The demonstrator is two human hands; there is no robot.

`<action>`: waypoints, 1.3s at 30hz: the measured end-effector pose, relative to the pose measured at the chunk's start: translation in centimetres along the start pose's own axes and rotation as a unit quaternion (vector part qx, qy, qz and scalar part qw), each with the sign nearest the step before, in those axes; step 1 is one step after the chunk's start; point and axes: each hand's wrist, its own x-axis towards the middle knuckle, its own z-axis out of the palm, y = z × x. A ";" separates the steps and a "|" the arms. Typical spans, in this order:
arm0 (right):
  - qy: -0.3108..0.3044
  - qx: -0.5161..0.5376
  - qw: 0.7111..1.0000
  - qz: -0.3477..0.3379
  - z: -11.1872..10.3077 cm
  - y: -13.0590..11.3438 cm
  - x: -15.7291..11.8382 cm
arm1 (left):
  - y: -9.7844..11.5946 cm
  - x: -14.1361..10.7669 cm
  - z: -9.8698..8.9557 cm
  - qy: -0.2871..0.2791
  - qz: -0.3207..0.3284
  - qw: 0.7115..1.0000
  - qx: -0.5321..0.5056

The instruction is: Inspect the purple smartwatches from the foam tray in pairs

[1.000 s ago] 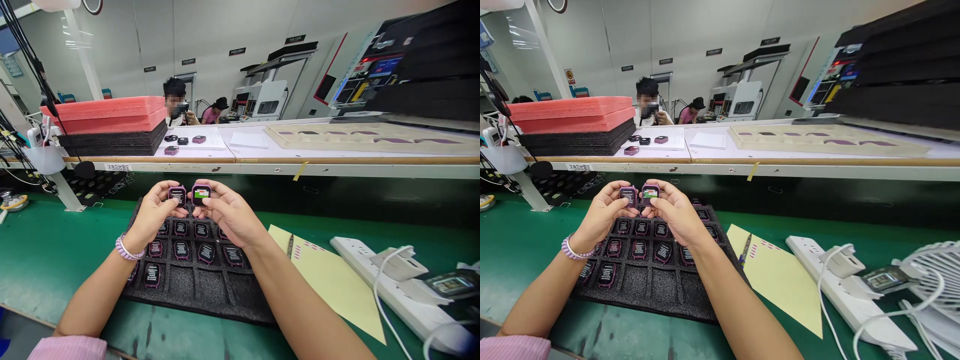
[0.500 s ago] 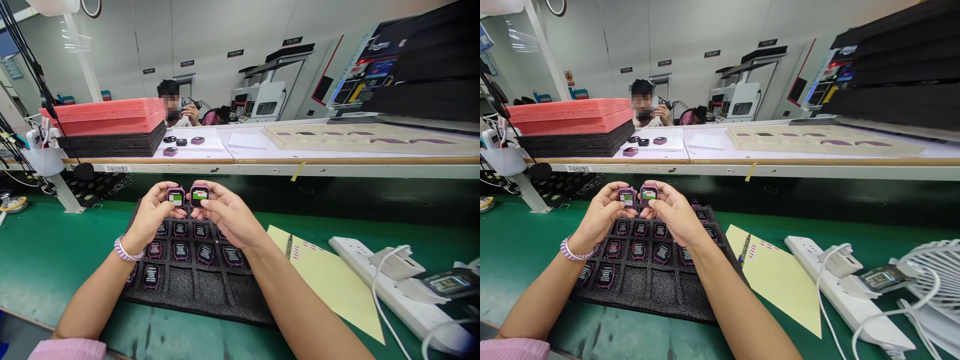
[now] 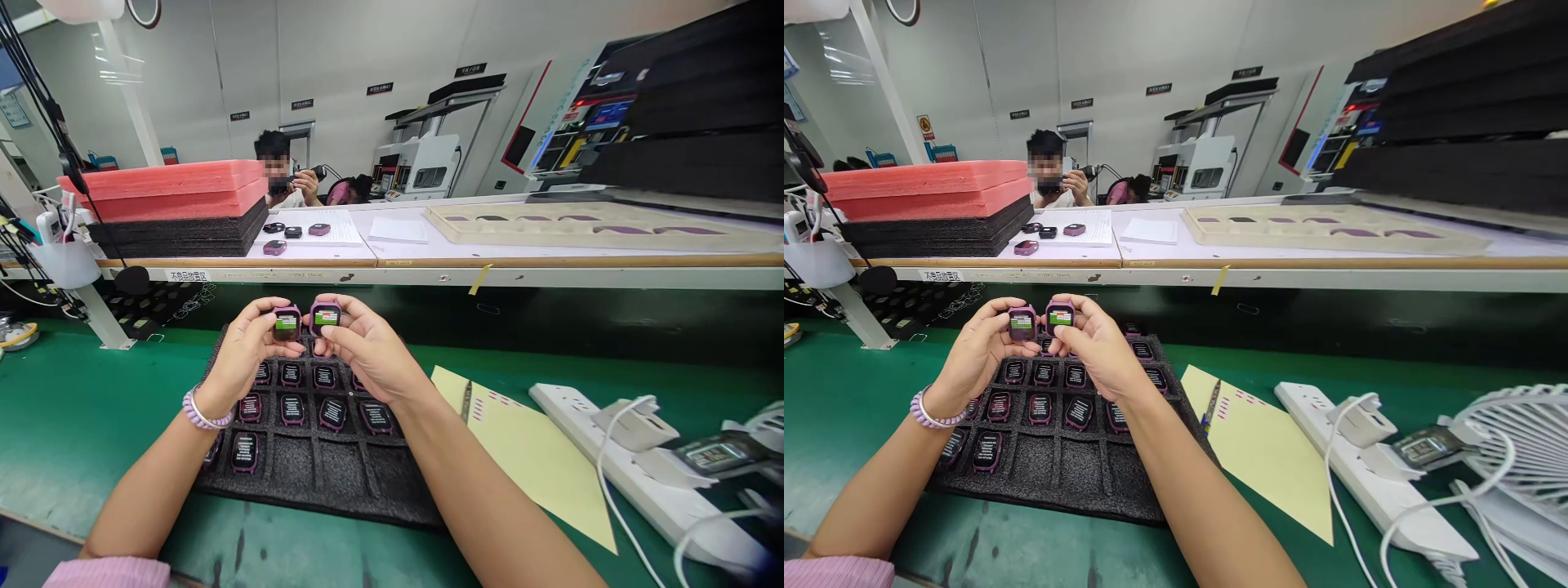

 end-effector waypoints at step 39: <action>0.011 -0.006 1.000 0.001 -0.2 0.5 0.3 | -0.2 -0.2 0.3 0.011 0.007 0.999 0.053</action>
